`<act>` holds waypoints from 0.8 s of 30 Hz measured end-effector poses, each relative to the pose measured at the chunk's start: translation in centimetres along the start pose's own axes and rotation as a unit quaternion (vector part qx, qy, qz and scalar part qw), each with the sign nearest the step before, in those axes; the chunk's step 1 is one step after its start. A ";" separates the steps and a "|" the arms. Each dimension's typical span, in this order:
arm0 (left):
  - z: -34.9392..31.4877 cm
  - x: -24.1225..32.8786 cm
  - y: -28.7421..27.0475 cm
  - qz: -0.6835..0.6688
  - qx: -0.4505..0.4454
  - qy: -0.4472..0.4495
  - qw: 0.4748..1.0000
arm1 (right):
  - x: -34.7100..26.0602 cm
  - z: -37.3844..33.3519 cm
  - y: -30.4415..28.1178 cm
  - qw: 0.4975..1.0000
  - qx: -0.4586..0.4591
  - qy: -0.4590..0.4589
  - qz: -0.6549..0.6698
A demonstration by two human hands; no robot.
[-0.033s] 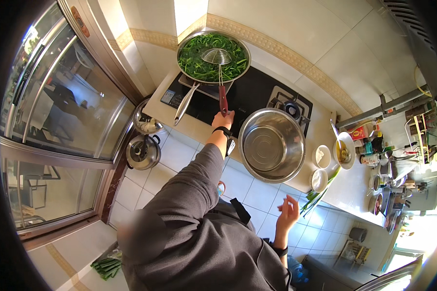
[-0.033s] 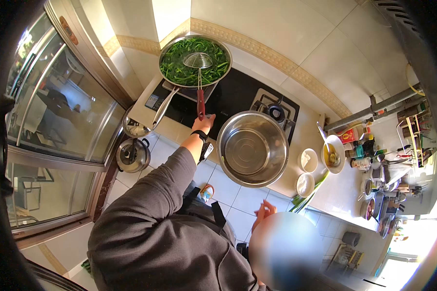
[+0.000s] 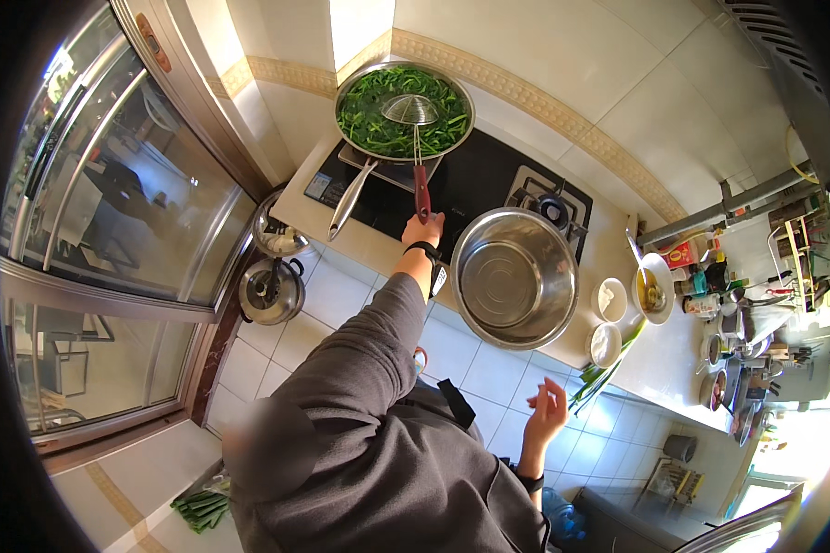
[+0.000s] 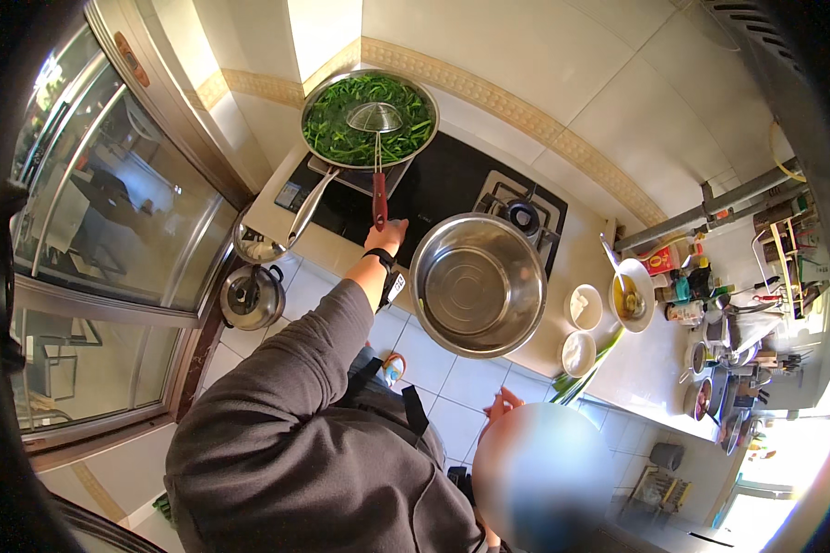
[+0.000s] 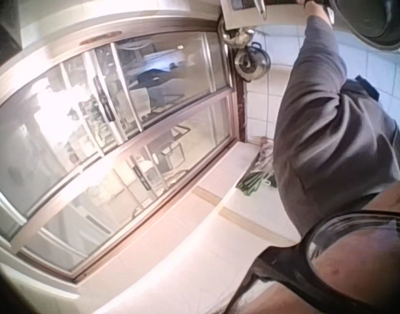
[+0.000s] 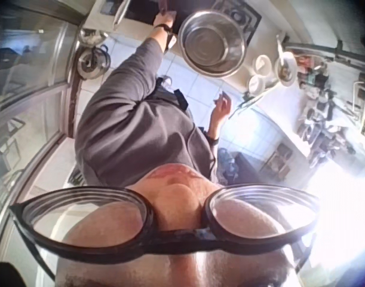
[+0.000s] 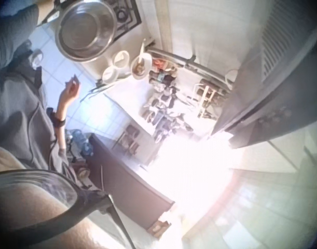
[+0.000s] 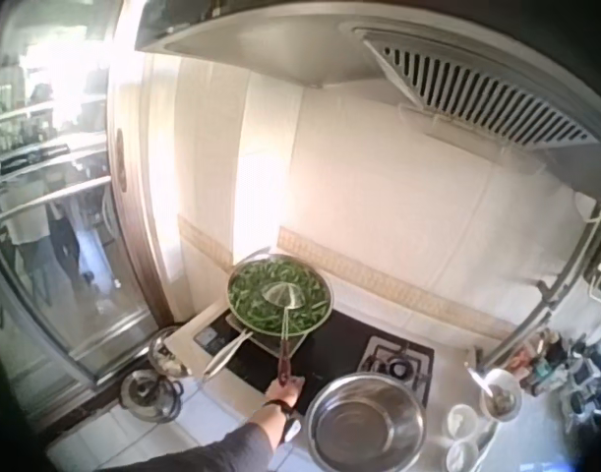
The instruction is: The person boils green leafy vegetables in a pan on a gas stove, then uses a strainer to transfer them into a metal bowl. They rinse the vegetables under running water in the sink.
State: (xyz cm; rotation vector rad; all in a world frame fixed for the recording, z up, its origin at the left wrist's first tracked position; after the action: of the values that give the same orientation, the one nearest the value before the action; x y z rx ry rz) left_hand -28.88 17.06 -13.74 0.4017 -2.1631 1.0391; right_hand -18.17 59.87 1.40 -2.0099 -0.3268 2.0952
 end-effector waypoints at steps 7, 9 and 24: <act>2.2 0.5 2.4 0.124 0.067 0.029 0.990 | 2.0 -1.3 -1.4 0.998 0.049 0.044 0.005; 4.5 -2.5 5.2 -0.352 0.060 -0.030 0.934 | 0.4 -1.3 -0.6 0.999 0.035 0.016 -0.011; -6.1 -1.6 -4.2 0.084 0.021 0.490 0.867 | -6.0 5.0 -4.1 0.993 0.062 -0.090 -0.034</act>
State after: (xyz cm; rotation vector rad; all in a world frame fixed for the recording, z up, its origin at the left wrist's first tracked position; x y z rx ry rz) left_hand -22.74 19.13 -9.84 -0.2817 -1.2551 1.0590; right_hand -22.92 61.90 8.60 -1.7221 -0.2835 2.2024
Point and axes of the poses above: each hand's wrist, its own z-axis towards the middle knuckle, its own y-axis out of the palm, x = y × z, the point moved 7 cm from there along z, towards the middle knuckle, and after that the axes turned 4 degrees about -x, right-handed, at the moved point
